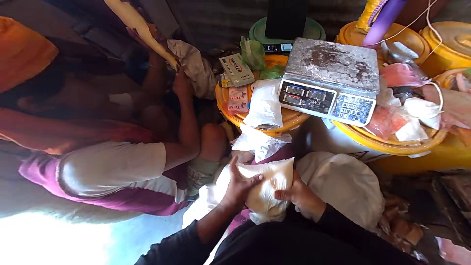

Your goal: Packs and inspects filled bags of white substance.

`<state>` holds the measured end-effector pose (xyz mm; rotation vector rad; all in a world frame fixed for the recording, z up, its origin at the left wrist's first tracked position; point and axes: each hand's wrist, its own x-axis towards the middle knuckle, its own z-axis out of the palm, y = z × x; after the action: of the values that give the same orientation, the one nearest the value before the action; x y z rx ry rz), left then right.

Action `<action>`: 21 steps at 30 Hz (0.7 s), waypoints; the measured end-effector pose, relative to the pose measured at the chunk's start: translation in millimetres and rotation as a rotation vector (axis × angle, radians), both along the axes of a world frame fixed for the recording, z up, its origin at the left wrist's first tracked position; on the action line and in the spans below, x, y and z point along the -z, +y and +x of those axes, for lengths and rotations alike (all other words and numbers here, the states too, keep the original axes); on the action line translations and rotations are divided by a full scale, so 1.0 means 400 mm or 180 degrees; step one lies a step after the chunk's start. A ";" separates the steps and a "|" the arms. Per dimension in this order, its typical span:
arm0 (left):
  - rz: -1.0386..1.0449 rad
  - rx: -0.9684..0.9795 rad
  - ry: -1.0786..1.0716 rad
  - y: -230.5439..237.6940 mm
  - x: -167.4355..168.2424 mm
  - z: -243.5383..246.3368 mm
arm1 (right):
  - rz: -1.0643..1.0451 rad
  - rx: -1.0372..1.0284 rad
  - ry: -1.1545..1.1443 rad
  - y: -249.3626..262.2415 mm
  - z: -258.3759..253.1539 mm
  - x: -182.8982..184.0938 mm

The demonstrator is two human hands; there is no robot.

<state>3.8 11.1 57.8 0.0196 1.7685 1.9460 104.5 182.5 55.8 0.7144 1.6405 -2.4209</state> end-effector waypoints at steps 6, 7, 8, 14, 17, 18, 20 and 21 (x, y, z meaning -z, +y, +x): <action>-0.0224 0.0456 0.0747 -0.026 0.033 -0.032 | 0.0087 0.0171 0.0237 -0.007 0.012 0.049; -0.0514 0.0394 0.0595 -0.022 0.056 -0.030 | 0.0047 0.0125 0.0033 -0.002 0.013 0.059; -0.0685 0.0348 0.0455 -0.019 0.072 -0.028 | 0.0015 0.0079 -0.0096 0.003 0.015 0.063; -0.0466 -0.0259 0.0483 -0.002 0.073 0.004 | 0.0934 0.0510 0.0176 0.037 0.011 0.083; -0.0394 -0.0479 0.0565 -0.004 0.082 0.021 | 0.1224 0.0733 0.0467 0.055 -0.003 0.096; -0.0364 -0.0504 0.0580 -0.007 0.089 0.022 | 0.1209 0.0777 0.0472 0.055 -0.003 0.097; -0.0306 -0.0509 0.0579 -0.011 0.095 0.015 | 0.1122 0.0922 0.0475 0.054 -0.004 0.101; -0.0268 -0.0499 0.0560 -0.012 0.097 0.011 | 0.1084 0.0999 0.0480 0.053 -0.004 0.104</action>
<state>8.1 6.4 19.1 0.0245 2.0195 2.0306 103.0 203.8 14.3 0.9186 2.1842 -2.4740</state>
